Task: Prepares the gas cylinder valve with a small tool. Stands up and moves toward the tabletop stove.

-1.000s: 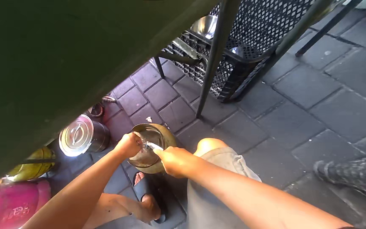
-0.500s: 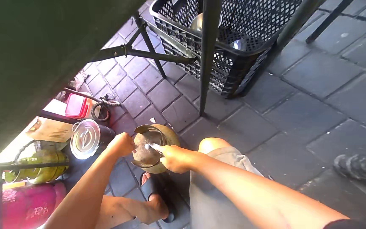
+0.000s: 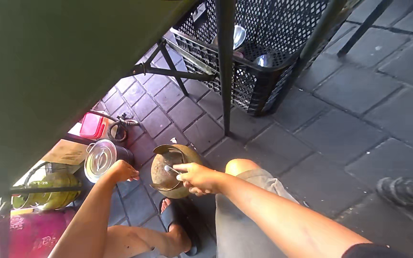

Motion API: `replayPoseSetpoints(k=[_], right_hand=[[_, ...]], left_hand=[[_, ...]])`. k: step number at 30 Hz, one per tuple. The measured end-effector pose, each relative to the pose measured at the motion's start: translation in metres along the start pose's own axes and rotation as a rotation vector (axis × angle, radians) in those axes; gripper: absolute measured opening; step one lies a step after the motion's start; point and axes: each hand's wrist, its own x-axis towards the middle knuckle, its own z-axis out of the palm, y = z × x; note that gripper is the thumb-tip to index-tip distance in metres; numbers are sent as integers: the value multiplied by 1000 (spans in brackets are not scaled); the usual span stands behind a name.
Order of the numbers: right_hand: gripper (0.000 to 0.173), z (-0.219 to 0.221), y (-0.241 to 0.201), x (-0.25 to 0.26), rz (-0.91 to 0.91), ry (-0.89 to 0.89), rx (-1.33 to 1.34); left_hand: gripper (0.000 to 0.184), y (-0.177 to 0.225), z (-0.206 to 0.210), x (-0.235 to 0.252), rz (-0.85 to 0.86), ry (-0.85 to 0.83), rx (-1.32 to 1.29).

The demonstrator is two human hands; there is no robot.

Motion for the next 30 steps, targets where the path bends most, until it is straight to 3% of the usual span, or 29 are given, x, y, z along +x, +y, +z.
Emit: replayPoseSetpoints(k=[5, 9, 11, 13, 17, 23, 26, 30], right_hand=[[63, -6, 2, -13, -26, -10, -183], [59, -20, -20, -41, -142, 86, -179], [57, -23, -18, -50, -212, 187, -114], [59, -25, -11, -52, -256, 264, -39], [64, -27, -5, -54, -248, 365, -14], [61, -30, 11, -50, -255, 395, -191], [60, -30, 12, -47, -255, 403, -237], [59, -33, 13, -43, -298, 404, -287]], left_hand=[[26, -7, -1, -7, -39, 36, -1], [22, 14, 23, -8, 364, 150, -152], [32, 40, 40, -4, 469, 117, -150], [42, 60, 54, 2, 456, 99, -65], [53, 79, 69, 14, 257, 172, 170], [45, 98, 72, 8, 213, 197, 397], [43, 96, 68, 6, 333, 185, 554], [40, 82, 56, 18, 666, 195, 775]])
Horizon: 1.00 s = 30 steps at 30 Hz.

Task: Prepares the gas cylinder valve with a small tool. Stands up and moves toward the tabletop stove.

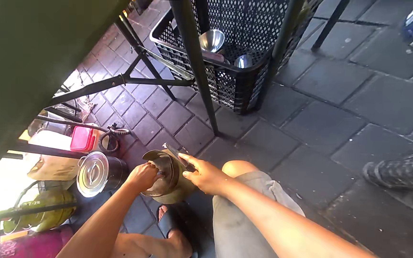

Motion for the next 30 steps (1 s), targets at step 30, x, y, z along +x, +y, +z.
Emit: replayPoseSetpoints(k=[30], right_hand=[[65, -17, 20, -14, 125, 83, -114]], left_hand=[[46, -29, 0, 60, 198, -369, -296]])
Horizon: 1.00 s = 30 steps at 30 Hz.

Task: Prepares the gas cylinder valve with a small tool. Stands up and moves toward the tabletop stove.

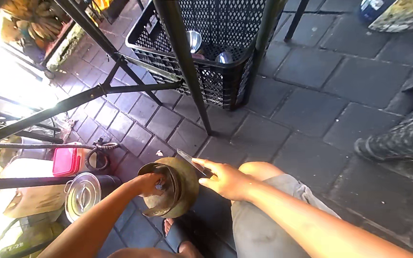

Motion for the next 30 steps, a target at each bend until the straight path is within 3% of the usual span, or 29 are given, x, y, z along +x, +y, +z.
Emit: replayPoseSetpoints(k=[17, 21, 24, 30], right_hand=[[63, 0, -3, -7, 4, 14, 4], [62, -4, -6, -10, 8, 8, -9], [57, -3, -7, -12, 34, 10, -38], [36, -9, -42, -22, -25, 21, -383]], left_hand=[[55, 1, 3, 6, -56, -22, -84], [48, 7, -1, 1, -77, -7, -30], [35, 5, -2, -13, -40, 136, -42], [34, 49, 7, -36, -333, 258, 197]])
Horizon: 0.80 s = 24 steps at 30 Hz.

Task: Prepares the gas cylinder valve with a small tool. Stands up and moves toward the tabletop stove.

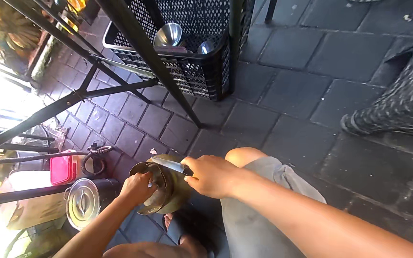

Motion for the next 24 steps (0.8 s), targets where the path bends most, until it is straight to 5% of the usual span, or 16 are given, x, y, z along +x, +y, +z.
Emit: replayPoseSetpoints(k=[7, 14, 18, 21, 24], right_hand=[[35, -27, -40, -16, 39, -71, -174], [27, 4, -42, 3, 159, -324, 354], [26, 12, -53, 29, 170, -379, 337], [44, 18, -64, 45, 152, -424, 244], [35, 24, -71, 57, 153, -472, 227]], left_hand=[[28, 9, 4, -4, -123, 101, -68], [26, -10, 36, -15, -289, 113, -1067], [24, -8, 35, -21, -366, 93, -1170], [23, -12, 36, -24, -358, 87, -1182], [25, -14, 36, -25, -364, 90, -1161]])
